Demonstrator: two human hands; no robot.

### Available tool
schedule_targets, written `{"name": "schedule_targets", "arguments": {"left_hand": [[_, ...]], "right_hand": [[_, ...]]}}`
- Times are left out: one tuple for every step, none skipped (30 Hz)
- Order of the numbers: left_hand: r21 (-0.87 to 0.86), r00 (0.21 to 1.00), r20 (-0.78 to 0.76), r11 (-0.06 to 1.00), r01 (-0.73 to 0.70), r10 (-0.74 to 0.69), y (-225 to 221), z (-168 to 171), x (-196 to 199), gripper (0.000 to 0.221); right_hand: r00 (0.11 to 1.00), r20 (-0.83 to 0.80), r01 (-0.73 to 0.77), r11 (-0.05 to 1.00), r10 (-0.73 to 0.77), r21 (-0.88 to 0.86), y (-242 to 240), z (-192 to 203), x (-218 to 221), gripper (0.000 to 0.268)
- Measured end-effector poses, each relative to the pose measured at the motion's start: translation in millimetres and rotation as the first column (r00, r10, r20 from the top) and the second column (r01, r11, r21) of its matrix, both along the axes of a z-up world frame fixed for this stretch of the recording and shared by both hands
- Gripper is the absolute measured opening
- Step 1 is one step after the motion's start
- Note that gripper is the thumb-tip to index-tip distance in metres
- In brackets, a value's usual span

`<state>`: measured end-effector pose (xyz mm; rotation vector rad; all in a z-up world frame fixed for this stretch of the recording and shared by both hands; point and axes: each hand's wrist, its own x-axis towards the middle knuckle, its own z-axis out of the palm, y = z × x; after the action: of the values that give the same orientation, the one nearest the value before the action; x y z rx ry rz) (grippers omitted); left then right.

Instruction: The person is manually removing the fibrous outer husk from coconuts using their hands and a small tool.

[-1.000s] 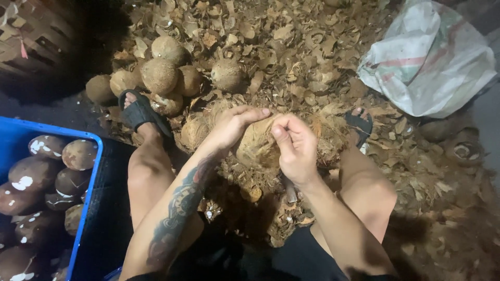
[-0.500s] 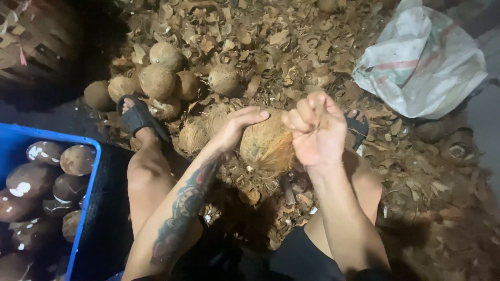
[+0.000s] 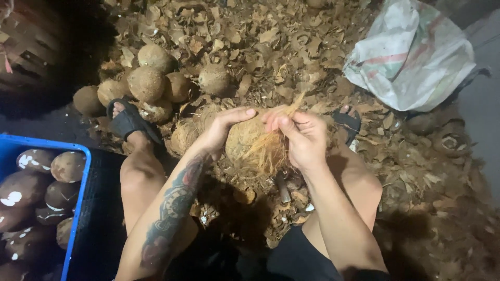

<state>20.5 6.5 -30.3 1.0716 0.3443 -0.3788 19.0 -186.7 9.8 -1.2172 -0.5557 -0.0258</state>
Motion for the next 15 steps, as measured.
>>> {"name": "schedule_targets", "arguments": {"left_hand": [[0.002, 1.000, 0.005, 1.000, 0.005, -0.005, -3.9, 19.6, -8.1, 0.058], [-0.041, 0.999, -0.041, 0.999, 0.013, -0.015, -8.0, 39.3, -16.6, 0.058], [-0.084, 0.996, -0.089, 0.996, 0.017, -0.025, -12.9, 58.6, -26.6, 0.059], [-0.083, 0.996, -0.085, 0.996, 0.021, -0.028, -13.7, 53.4, -22.0, 0.059], [-0.091, 0.998, -0.052, 0.995, 0.032, -0.037, -14.9, 47.2, -19.0, 0.060], [-0.100, 0.999, -0.020, 0.994, 0.043, -0.046, -16.3, 41.1, -15.9, 0.062], [-0.094, 0.998, -0.010, 0.994, 0.053, -0.054, -15.0, 17.4, -8.7, 0.062], [-0.124, 0.998, 0.050, 0.992, 0.028, -0.022, -14.0, -6.1, -1.0, 0.058], [-0.161, 0.995, 0.098, 0.987, -0.002, 0.018, -14.3, -32.1, 1.6, 0.054], [-0.159, 0.995, 0.098, 0.987, 0.000, 0.016, -20.9, -7.6, -7.8, 0.054], [-0.160, 0.988, 0.150, 0.987, 0.001, 0.023, -26.6, 17.5, -15.7, 0.055], [-0.161, 0.979, 0.202, 0.987, 0.003, 0.030, -32.2, 42.8, -23.4, 0.057], [-0.159, 0.978, 0.208, 0.987, 0.006, 0.028, -29.4, 39.2, -22.5, 0.057], [-0.161, 0.969, 0.245, 0.987, 0.014, 0.027, -26.7, 35.3, -21.4, 0.061], [-0.163, 0.962, 0.273, 0.986, 0.024, 0.022, -24.2, 30.3, -22.5, 0.064]], "right_hand": [[1.000, 0.005, 0.005, 1.000, -0.005, 0.002, -3.5, -1.4, 3.3, 0.033], [0.972, -0.231, 0.094, 0.979, -0.051, 0.180, -7.2, -2.7, 6.5, 0.030], [0.888, -0.457, 0.216, 0.920, -0.046, 0.328, -11.7, -4.1, 8.8, 0.027], [0.890, -0.454, 0.218, 0.919, -0.048, 0.329, -16.2, -1.2, 16.8, 0.027], [0.883, -0.453, 0.119, 0.873, 0.125, 0.472, -21.1, 1.3, 23.8, 0.028], [0.856, -0.426, 0.029, 0.795, 0.293, 0.606, -26.1, 4.0, 31.0, 0.031], [0.863, -0.416, 0.030, 0.792, 0.288, 0.610, -24.4, 8.6, 33.8, 0.031], [0.889, -0.425, 0.081, 0.855, 0.170, 0.512, -23.3, 13.1, 36.6, 0.030], [0.901, -0.430, 0.138, 0.905, 0.054, 0.403, -23.2, 15.8, 36.0, 0.030], [0.901, -0.430, 0.140, 0.904, 0.053, 0.405, -24.2, 19.3, 32.5, 0.030], [0.961, -0.259, 0.137, 0.980, -0.095, 0.148, -24.3, 23.7, 30.8, 0.031], [0.981, -0.045, 0.183, 0.976, -0.190, -0.116, -24.3, 28.2, 29.2, 0.044], [0.981, -0.040, 0.186, 0.976, -0.191, -0.112, -26.9, 26.6, 29.0, 0.044], [0.996, 0.088, 0.014, 0.974, 0.006, -0.224, -29.7, 24.8, 29.0, 0.039], [0.960, 0.182, -0.137, 0.926, 0.212, -0.352, -32.8, 21.4, 26.3, 0.040]]}}
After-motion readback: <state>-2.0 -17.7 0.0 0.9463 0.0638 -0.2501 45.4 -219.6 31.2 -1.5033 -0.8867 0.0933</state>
